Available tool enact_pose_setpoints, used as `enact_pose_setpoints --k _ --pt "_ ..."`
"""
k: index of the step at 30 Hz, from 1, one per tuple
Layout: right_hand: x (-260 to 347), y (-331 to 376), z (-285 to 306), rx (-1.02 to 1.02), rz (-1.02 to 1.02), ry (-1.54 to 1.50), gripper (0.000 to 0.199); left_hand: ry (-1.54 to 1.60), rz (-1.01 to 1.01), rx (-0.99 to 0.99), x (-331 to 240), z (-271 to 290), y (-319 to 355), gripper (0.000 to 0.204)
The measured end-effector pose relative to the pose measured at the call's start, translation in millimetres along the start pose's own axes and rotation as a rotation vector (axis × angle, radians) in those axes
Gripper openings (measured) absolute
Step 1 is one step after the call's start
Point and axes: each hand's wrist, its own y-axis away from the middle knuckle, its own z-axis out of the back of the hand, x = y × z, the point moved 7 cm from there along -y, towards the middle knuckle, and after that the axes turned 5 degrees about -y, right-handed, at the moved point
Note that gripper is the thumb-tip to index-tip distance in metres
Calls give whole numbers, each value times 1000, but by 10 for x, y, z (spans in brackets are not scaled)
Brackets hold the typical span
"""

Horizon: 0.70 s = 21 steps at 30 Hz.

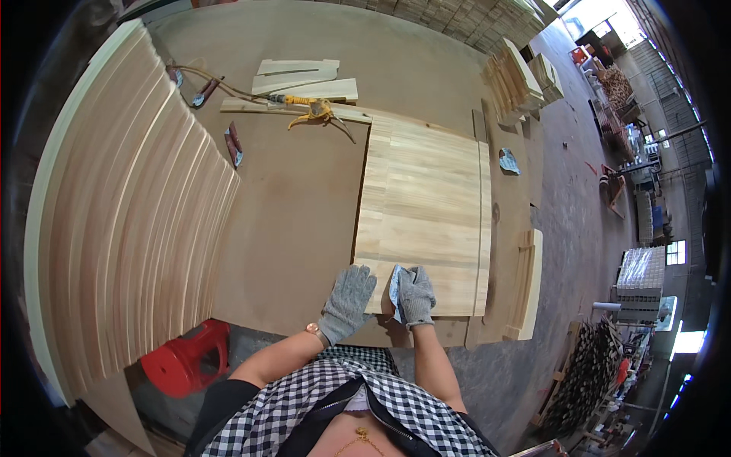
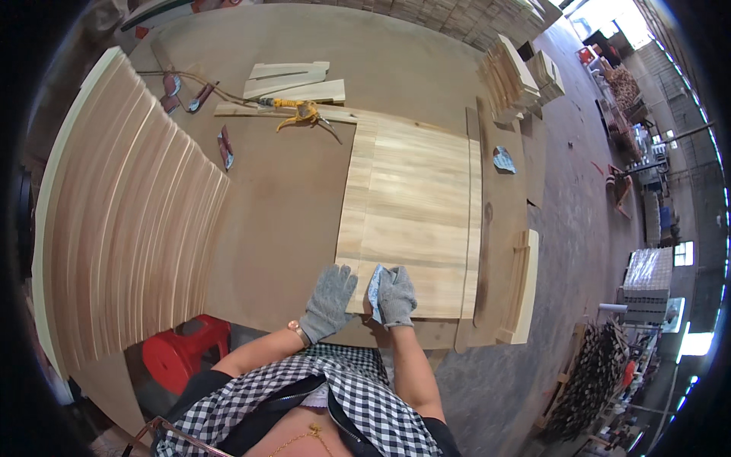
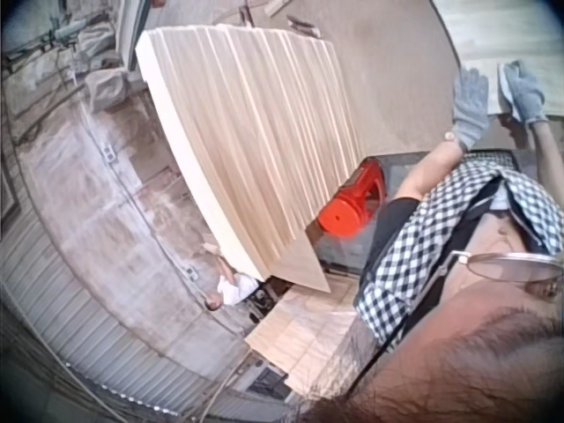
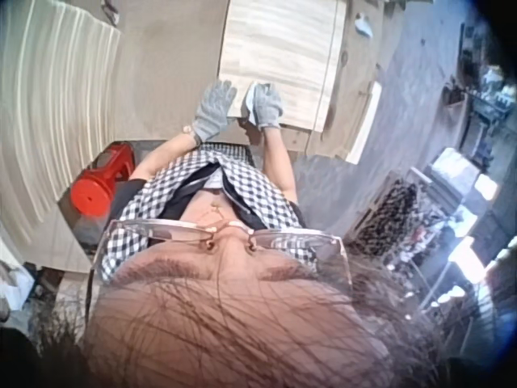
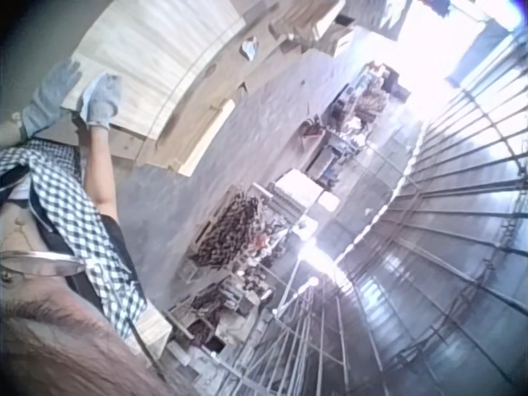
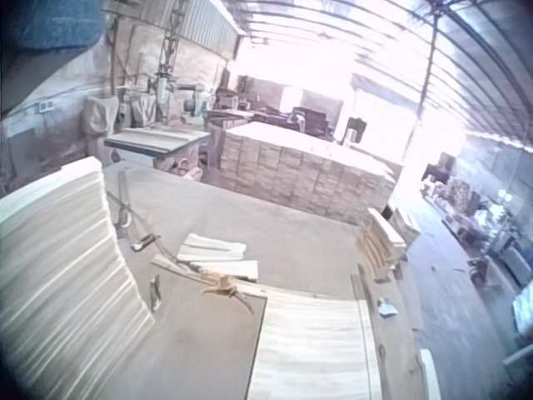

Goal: The recorder uses a hand sanding block to sand the surface and edges of a wooden panel on a workshop table.

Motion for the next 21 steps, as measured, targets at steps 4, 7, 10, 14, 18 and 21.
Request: enact_pose_setpoints --k 4,7,10,14,18,21 --pt "412 -559 80 -47 56 67 32 34 -33 -4 -34 128 -18 79" --pt "692 -1325 -39 -40 103 -50 34 35 -28 10 -16 116 -24 78" --pt "990 -2133 -234 -45 116 -51 36 99 -16 -5 11 128 -13 72" --pt "1536 -2920 -383 1 108 3 39 127 6 21 13 119 6 64" --pt "1747 -3323 -535 -6 114 162 35 50 -12 -49 9 57 45 51" --pt "1810 -3368 -642 43 177 253 32 139 23 -80 31 103 12 44"
